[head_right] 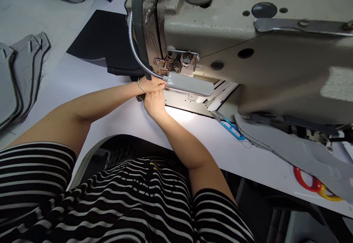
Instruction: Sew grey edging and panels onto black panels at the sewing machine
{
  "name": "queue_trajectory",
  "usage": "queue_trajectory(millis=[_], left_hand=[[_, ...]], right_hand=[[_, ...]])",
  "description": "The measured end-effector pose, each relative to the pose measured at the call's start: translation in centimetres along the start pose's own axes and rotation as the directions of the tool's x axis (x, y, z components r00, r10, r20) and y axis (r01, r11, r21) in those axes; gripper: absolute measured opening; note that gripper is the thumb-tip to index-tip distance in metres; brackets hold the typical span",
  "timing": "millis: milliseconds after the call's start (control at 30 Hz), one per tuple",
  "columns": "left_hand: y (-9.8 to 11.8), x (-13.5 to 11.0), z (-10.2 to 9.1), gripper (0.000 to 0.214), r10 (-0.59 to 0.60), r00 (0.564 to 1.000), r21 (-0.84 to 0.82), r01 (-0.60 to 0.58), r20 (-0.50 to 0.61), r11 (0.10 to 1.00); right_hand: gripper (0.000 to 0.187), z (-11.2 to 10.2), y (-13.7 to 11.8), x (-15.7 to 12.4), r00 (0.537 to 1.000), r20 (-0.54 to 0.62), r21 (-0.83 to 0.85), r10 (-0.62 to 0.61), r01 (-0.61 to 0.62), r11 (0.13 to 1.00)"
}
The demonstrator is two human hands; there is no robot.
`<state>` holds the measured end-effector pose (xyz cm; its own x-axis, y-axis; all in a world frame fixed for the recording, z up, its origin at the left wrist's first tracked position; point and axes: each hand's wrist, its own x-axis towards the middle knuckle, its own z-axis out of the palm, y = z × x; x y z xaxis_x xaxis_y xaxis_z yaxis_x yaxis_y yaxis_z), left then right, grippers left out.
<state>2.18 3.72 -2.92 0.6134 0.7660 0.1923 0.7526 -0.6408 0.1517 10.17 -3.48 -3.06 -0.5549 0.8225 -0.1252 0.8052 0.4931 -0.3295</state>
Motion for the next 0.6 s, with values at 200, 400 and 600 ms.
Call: queue_trajectory(millis=[200, 400, 600], left_hand=[[0.1, 0.0, 0.2, 0.025, -0.009, 1.000, 0.005, 0.009, -0.010, 1.000], [-0.3, -0.4, 1.0, 0.025, -0.048, 0.997, 0.039, 0.051, -0.068, 0.998], [-1.4, 0.4, 1.3, 0.024, -0.085, 0.988, 0.101, 0.098, -0.126, 0.990]], right_hand=[[0.051, 0.4, 0.1, 0.0, 0.999, -0.036, -0.002, -0.006, 0.006, 1.000], [0.051, 0.9, 0.6, 0.2, 0.998, -0.058, 0.022, -0.037, 0.038, 0.999], [0.052, 1.1, 1.5, 0.5, 0.980, -0.160, 0.067, -0.114, 0.126, 0.990]])
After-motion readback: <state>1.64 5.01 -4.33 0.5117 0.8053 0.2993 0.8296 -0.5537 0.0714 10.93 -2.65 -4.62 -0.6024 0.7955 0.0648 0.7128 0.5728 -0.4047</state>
